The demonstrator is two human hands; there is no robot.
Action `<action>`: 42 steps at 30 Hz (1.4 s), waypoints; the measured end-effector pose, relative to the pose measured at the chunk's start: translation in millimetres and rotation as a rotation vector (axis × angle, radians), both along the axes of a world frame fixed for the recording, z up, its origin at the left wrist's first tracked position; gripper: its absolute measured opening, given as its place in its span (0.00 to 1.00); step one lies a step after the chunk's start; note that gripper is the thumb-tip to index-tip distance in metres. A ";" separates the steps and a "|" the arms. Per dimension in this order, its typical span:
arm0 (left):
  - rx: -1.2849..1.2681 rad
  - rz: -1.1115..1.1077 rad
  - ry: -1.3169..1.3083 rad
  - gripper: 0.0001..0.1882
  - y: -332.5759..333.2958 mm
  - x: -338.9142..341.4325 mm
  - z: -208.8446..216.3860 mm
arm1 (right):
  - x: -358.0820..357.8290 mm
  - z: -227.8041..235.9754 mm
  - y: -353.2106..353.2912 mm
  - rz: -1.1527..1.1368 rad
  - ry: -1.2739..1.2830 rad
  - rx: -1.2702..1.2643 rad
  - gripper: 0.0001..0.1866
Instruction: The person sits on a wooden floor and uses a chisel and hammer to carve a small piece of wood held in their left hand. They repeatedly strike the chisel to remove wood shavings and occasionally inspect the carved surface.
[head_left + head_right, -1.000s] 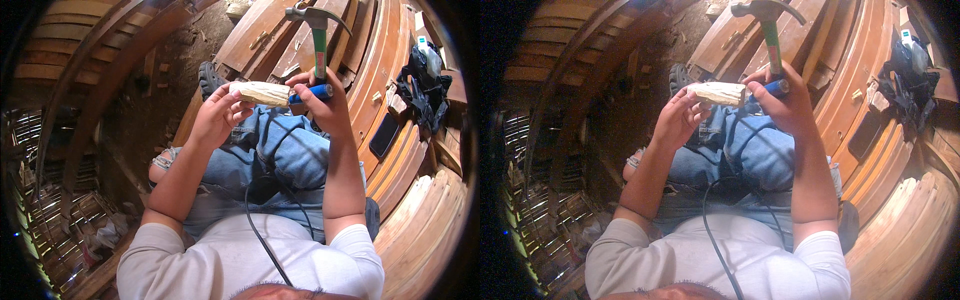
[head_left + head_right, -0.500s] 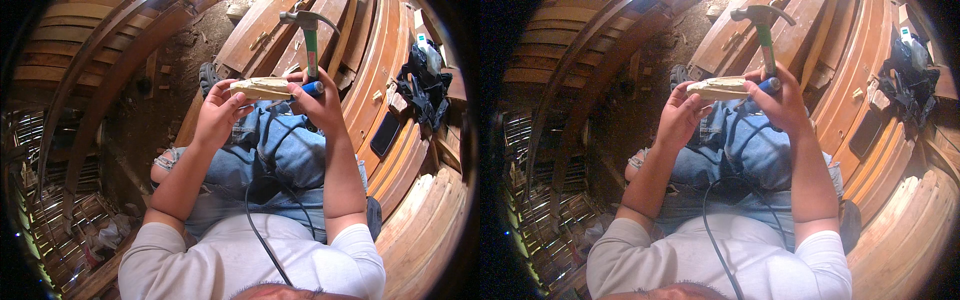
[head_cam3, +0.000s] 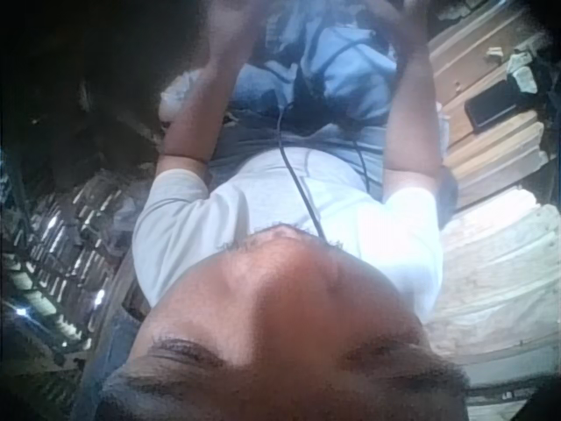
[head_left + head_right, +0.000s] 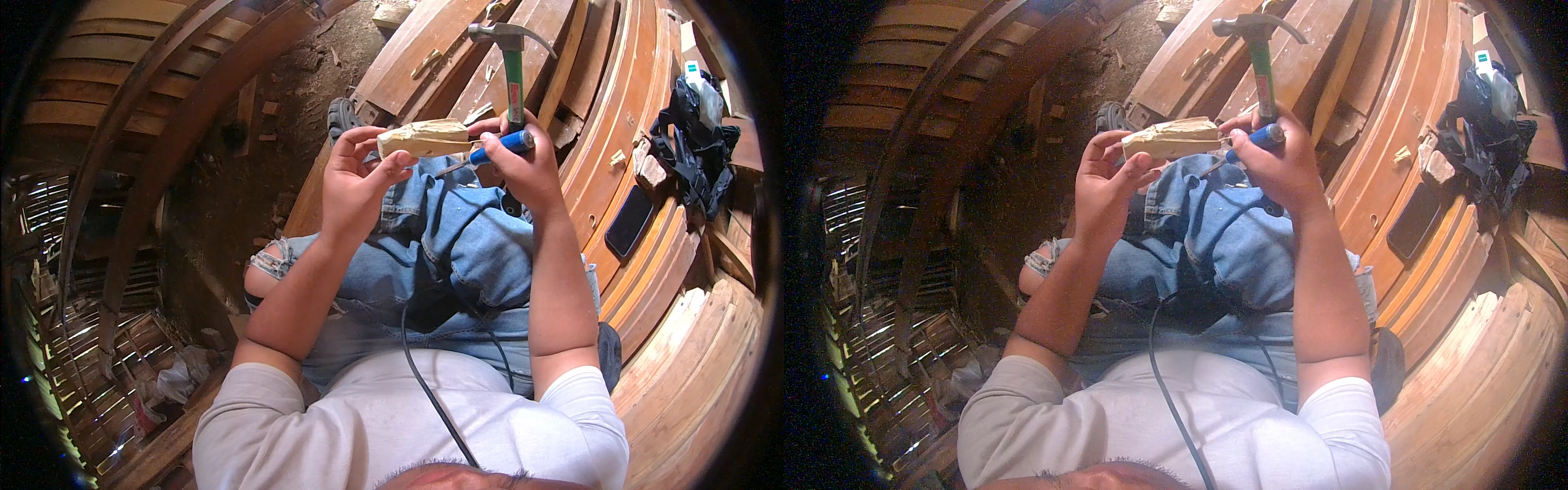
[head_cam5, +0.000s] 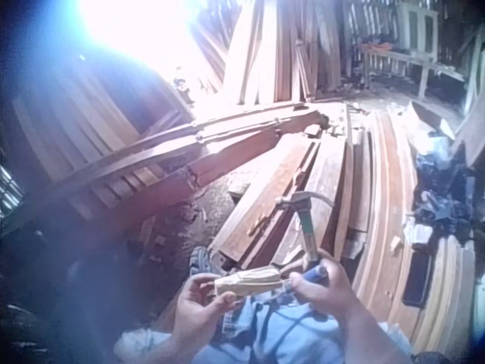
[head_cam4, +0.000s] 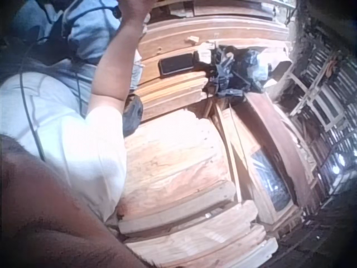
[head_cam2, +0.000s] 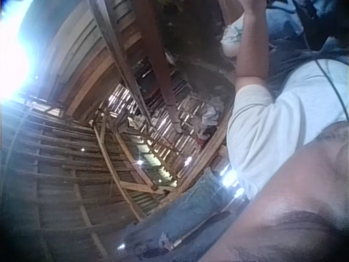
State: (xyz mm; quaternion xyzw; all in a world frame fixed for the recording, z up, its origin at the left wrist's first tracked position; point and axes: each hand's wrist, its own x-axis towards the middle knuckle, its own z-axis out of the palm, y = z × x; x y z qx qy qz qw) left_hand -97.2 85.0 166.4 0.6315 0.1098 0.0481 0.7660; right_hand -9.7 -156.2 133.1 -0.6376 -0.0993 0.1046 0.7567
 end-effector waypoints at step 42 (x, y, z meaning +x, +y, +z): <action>-0.938 -0.487 0.394 0.32 20.4 -0.9 -1.5 | 17.1 -18.8 -1.7 -0.142 0.155 -0.005 0.22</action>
